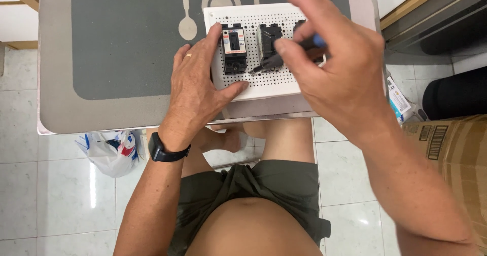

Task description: Assembling circuit breakers onto a perforated board by tightening screws with a manual screwdriver.

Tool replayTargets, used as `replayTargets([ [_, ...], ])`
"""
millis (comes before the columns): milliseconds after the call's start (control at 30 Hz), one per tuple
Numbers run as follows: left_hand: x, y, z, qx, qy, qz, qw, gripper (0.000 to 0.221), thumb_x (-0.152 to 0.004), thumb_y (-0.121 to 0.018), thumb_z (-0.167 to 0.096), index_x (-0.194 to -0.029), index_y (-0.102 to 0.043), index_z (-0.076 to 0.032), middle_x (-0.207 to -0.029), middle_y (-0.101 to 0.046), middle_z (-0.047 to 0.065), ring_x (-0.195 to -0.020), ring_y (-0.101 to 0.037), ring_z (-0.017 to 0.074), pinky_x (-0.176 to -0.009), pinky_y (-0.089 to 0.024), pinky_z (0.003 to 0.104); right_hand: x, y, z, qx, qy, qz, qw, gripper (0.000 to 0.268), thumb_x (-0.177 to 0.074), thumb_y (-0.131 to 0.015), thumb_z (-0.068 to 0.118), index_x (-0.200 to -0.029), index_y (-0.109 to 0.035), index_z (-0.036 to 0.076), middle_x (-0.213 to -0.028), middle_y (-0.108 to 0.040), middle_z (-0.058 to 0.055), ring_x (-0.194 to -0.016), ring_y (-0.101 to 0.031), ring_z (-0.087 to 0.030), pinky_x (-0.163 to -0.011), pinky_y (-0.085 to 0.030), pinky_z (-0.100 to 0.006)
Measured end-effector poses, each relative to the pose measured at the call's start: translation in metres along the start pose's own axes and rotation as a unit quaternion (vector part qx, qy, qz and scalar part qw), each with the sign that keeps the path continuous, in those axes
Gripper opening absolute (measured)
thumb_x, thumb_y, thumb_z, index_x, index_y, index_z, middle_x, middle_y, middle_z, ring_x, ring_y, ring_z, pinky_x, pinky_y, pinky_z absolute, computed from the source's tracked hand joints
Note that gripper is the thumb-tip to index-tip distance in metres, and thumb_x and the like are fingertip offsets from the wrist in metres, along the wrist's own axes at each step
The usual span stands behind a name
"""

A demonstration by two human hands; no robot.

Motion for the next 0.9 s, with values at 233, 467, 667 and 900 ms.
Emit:
replayTargets([
  [233, -0.001, 0.001, 0.000, 0.031, 0.000, 0.018, 0.999, 0.093, -0.081, -0.083, -0.027, -0.150, -0.025, -0.008, -0.142, -0.054, 0.015, -0.133, -0.049, 0.0295, -0.115, -0.024, 0.052, 0.067, -0.006, -0.101, -0.358, -0.288, -0.207, 0.864, 0.040, -0.098, -0.062, 0.005, -0.137, -0.054, 0.004, -0.080, -0.063, -0.006, -0.053, -0.061, -0.016, -0.047, -0.056, -0.028],
  [467, 0.003, 0.015, 0.006, 0.215, 0.111, 0.021, 0.970, 0.069, -0.089, -0.065, -0.017, -0.148, -0.029, -0.016, -0.142, -0.057, 0.008, -0.136, -0.046, 0.0223, -0.107, -0.035, 0.038, 0.147, -0.056, -0.184, -0.613, -0.417, -0.293, 0.604, 0.049, -0.088, -0.064, 0.011, -0.136, -0.056, 0.016, -0.090, -0.058, -0.011, -0.069, -0.057, -0.011, -0.071, -0.056, -0.024],
  [667, 0.005, 0.015, 0.005, 0.188, 0.083, 0.003, 0.979, 0.061, -0.094, -0.059, -0.016, -0.148, -0.031, -0.016, -0.140, -0.058, 0.010, -0.134, -0.051, 0.0256, -0.109, -0.036, 0.042, 0.140, -0.057, -0.184, -0.609, -0.381, -0.281, 0.637, 0.048, -0.089, -0.066, 0.016, -0.135, -0.054, 0.013, -0.083, -0.061, -0.012, -0.066, -0.060, -0.016, -0.072, -0.057, -0.033],
  [900, 0.005, 0.014, 0.004, 0.160, 0.060, -0.003, 0.985, 0.056, -0.096, -0.059, -0.018, -0.147, -0.034, -0.014, -0.138, -0.060, 0.011, -0.131, -0.053, 0.0274, -0.106, -0.038, 0.044, 0.140, -0.055, -0.182, -0.602, -0.402, -0.285, 0.628, 0.042, -0.089, -0.066, 0.029, -0.129, -0.059, 0.017, -0.078, -0.057, -0.005, -0.064, -0.055, -0.011, -0.079, -0.058, -0.034],
])
Point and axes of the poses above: each hand's wrist, its own x-axis away from the middle knuckle, its own y-axis out of the back of the hand, z = x × y, the point moved 9 cm from there along -x, towards the middle knuckle
